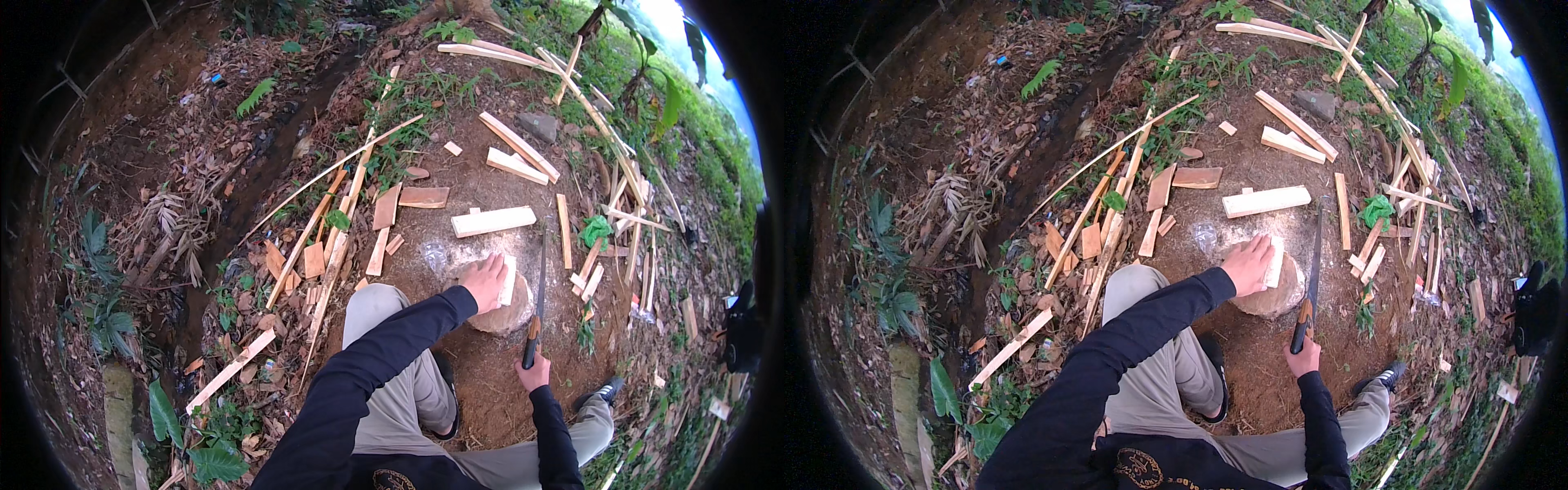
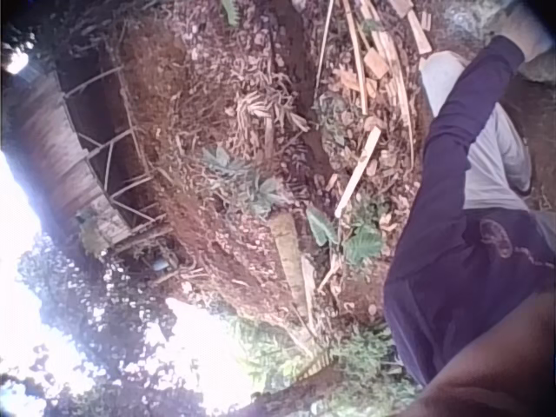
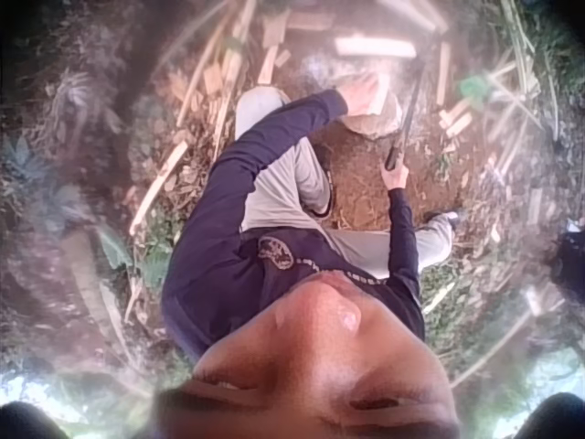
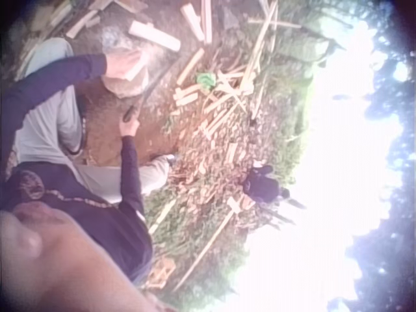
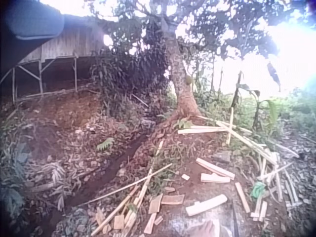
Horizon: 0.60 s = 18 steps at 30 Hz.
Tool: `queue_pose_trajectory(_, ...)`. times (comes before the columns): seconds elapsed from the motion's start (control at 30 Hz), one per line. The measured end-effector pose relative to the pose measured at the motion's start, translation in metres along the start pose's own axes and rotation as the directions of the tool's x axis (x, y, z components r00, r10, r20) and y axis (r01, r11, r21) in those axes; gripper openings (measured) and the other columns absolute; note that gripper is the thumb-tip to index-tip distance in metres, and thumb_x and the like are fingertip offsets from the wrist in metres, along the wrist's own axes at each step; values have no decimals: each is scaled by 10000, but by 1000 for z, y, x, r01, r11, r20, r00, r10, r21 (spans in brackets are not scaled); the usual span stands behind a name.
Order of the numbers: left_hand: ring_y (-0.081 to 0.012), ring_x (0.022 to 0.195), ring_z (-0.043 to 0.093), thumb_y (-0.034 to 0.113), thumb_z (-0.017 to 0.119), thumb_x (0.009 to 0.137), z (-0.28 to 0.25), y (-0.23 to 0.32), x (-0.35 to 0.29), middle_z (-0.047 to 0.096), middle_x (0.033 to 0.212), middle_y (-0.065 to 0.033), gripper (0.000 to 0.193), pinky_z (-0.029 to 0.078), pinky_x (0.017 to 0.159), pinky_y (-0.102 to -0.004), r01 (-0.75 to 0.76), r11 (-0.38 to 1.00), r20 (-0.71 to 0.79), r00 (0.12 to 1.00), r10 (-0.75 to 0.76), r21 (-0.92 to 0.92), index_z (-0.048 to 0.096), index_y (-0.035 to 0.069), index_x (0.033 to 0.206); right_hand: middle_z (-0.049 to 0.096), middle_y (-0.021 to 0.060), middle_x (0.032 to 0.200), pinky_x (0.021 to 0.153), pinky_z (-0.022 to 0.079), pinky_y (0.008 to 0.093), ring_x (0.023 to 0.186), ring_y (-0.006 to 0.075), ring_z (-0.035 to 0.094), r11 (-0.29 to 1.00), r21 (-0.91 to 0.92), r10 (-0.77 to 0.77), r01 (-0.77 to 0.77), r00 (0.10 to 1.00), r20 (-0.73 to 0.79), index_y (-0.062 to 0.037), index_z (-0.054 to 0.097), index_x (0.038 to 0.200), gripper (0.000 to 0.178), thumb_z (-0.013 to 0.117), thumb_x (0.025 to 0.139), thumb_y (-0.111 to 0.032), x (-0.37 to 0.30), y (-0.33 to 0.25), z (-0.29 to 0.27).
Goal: The person sits on the ground and uses a machete to split small pieces of wood on a large rock. They repeatedly position the wood and strike it with the blade to create smaller fragments, which accumulate on the ground.
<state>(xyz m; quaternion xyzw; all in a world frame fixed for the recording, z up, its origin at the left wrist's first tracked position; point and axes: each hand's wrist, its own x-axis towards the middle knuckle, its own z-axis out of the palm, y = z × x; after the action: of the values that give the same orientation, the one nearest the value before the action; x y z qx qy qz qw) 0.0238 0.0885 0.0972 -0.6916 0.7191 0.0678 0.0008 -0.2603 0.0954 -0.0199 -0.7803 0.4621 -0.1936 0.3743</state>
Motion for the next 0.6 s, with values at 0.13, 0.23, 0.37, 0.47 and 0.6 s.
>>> queue_pose_trajectory(0.13, -382, 1426, 282, 405, 759, 765, -2, 1, 0, 280, 1522, -243, 911, 394, 1043, -564, -7, 1000, -2, 1000, 7, -1, 324, -21, 1442, 573, 150, 588, 579, 492, 388, 567, 317, 623, 1000, -5, 0, -1, 1000, -13, -2, 609, 767, 230, 749, 712, -177, 1, 7, 2)
queue_pose_trajectory(0.23, -384, 1426, 281, 399, 761, 764, -1, 1, 0, 280, 1521, -245, 914, 393, 1044, -564, -5, 1000, 0, 1000, 5, 1, 319, -22, 1444, 560, 150, 571, 568, 485, 396, 559, 324, 616, 1000, 0, -7, 7, 1000, -24, 3, 553, 697, 277, 756, 707, -186, 1, 7, 4)
queue_pose_trajectory(0.37, -385, 1424, 284, 393, 765, 761, -1, 1, 1, 280, 1521, -245, 916, 395, 1042, -564, -6, 1000, -4, 1000, 6, -6, 319, -24, 1443, 552, 145, 564, 565, 482, 395, 551, 325, 609, 1000, 22, -5, 6, 1000, -26, 4, 546, 689, 285, 757, 708, -187, 2, 8, 4)
queue_pose_trajectory(0.47, -387, 1419, 291, 392, 769, 757, 0, 1, 0, 286, 1516, -245, 917, 401, 1039, -558, -6, 1000, -12, 1000, 6, -4, 321, -24, 1441, 553, 142, 565, 571, 487, 391, 548, 317, 611, 1000, 7, 5, -5, 1000, -13, 6, 559, 699, 275, 756, 711, -186, 2, 6, 3)
queue_pose_trajectory(0.6, -388, 1414, 298, 393, 771, 753, 1, -1, -2, 297, 1507, -245, 919, 408, 1036, -547, -9, 1000, -30, 1000, 9, -6, 324, -28, 1437, 564, 145, 571, 577, 492, 388, 548, 306, 617, 1000, 23, 16, -16, 1000, -6, 9, 586, 720, 254, 756, 712, -179, 1, 0, 2)
